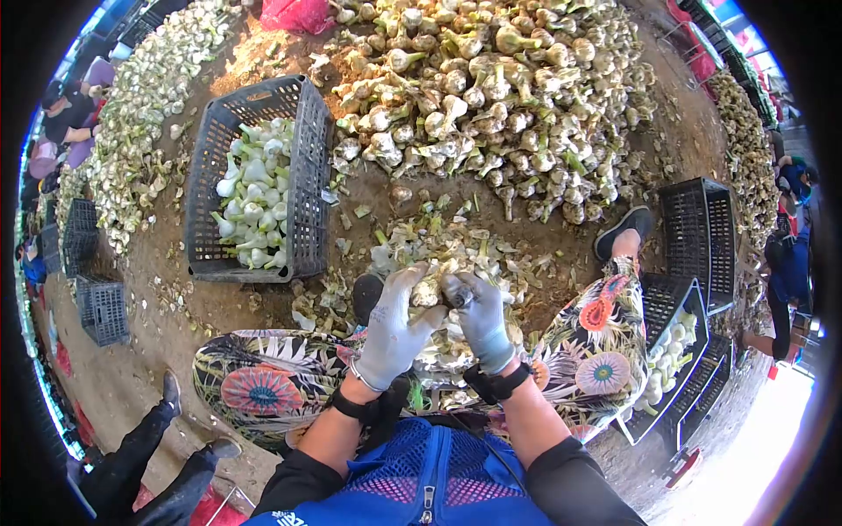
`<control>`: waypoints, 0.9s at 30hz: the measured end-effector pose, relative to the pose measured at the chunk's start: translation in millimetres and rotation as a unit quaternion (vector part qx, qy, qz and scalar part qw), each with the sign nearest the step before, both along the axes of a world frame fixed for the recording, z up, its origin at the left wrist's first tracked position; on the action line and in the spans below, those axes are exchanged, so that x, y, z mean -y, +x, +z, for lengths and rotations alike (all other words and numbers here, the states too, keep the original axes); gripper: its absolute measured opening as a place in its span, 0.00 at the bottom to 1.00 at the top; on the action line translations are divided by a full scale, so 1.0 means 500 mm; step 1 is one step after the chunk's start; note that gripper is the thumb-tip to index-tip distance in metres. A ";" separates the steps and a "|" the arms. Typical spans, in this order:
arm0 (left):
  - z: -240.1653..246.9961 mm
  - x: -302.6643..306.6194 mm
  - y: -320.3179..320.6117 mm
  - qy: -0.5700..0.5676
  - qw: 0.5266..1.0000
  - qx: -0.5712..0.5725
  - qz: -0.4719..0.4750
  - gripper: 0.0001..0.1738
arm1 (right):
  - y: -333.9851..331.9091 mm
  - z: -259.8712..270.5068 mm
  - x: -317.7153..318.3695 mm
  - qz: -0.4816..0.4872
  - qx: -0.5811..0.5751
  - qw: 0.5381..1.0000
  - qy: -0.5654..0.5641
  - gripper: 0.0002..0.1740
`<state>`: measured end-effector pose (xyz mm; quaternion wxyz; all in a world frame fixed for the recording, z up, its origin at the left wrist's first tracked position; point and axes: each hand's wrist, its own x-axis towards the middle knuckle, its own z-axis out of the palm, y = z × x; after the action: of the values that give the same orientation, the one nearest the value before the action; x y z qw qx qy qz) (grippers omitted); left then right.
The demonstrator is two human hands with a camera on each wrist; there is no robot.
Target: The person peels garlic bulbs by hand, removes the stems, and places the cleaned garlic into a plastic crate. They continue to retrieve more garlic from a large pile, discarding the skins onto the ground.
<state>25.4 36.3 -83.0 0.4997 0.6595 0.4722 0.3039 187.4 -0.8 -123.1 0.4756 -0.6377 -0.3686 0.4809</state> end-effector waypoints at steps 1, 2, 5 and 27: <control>0.004 0.005 0.000 -0.039 0.999 0.026 0.008 0.34 | -0.002 0.006 0.008 -0.012 0.021 0.999 -0.028 0.19; 0.011 0.009 -0.001 -0.079 0.995 0.052 0.016 0.36 | -0.004 0.016 0.013 -0.025 0.041 0.997 -0.056 0.17; 0.078 0.003 -0.003 -0.299 0.929 0.216 0.039 0.38 | 0.005 0.116 0.013 -0.024 -0.043 0.994 -0.096 0.13; 0.037 0.040 -0.029 -0.390 0.836 0.385 -0.037 0.25 | -0.013 0.149 0.044 -0.001 0.014 0.998 -0.061 0.21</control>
<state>11.1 16.2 -64.4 0.8677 0.2566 0.2962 0.3059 180.6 -22.7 -48.7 0.4308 -0.6728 -0.3446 0.4929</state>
